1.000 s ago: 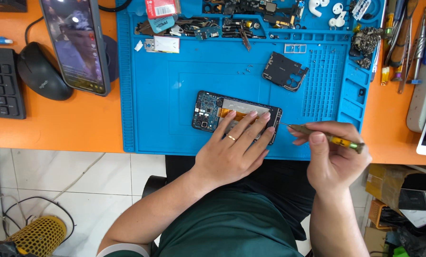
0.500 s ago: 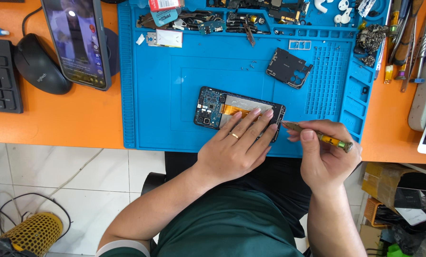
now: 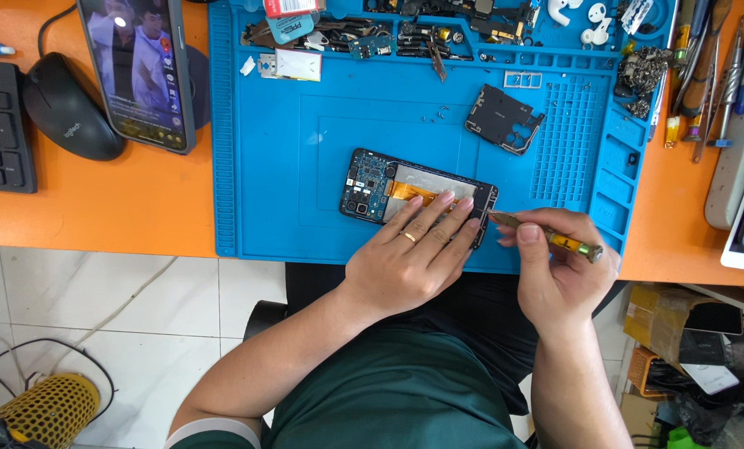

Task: The person disassembles a smartphone on a blue work mat, using a screwdriver to remove screws and a metal prying tool to separate the back cover and internal components. The person carefully lifts the back panel and disconnects internal parts, placing removed screws and pieces on the mat.

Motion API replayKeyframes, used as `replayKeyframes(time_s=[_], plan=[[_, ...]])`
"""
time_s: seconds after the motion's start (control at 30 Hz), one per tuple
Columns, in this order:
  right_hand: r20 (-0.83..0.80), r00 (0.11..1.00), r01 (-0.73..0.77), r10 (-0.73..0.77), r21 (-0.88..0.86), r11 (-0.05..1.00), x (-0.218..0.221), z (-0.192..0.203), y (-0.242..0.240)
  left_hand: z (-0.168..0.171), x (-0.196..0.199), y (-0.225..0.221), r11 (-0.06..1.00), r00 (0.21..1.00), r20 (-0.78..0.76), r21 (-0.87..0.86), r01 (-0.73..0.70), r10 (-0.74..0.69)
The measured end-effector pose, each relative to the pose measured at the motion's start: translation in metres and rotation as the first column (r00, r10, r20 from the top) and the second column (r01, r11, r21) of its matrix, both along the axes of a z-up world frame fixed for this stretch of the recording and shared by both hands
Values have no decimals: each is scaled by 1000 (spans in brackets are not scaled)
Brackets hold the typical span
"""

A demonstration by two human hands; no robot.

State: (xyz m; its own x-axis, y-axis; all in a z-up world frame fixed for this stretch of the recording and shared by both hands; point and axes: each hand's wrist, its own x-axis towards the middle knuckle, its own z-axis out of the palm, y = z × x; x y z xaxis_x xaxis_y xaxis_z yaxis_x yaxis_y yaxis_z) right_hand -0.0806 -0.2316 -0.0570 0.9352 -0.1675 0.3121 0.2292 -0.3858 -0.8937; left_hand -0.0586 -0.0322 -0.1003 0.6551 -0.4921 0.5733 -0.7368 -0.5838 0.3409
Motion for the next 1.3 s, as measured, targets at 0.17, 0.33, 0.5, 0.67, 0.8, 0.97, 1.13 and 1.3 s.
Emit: replayKeyframes(time_s=[0.17, 0.33, 0.5, 0.67, 0.8, 0.97, 1.13, 1.3], plan=[[6, 1000, -28, 28, -49, 998, 4, 2, 2, -4, 1, 0, 999, 1000, 26, -44, 12, -11], [-12, 1000, -28, 28, -82, 996, 2, 3, 0, -8, 0, 1, 999, 998, 57, -53, -1, 4], [10, 1000, -7, 8, -149, 989, 2, 5, 1, -3, 4, 1, 994, 995, 101, -107, -12, 22], [32, 999, 23, -19, -143, 989, 3, 6, 6, -2, 7, -1, 989, 990, 140, -147, -11, 32], [66, 998, 23, -10, -203, 979, 6, 7, 4, -2, 7, -2, 986, 991, 132, -164, -13, 35], [112, 989, -53, 93, -323, 945, 10, 5, 1, 1, 8, 0, 986, 994, 111, -168, 11, 8], [118, 987, -61, 112, -371, 926, 11, 7, 2, 1, 7, 1, 987, 994, 106, -157, 17, 0], [34, 988, -110, 151, -535, 838, 15, 29, 2, 2, 7, 2, 987, 995, 101, -159, 29, -13]])
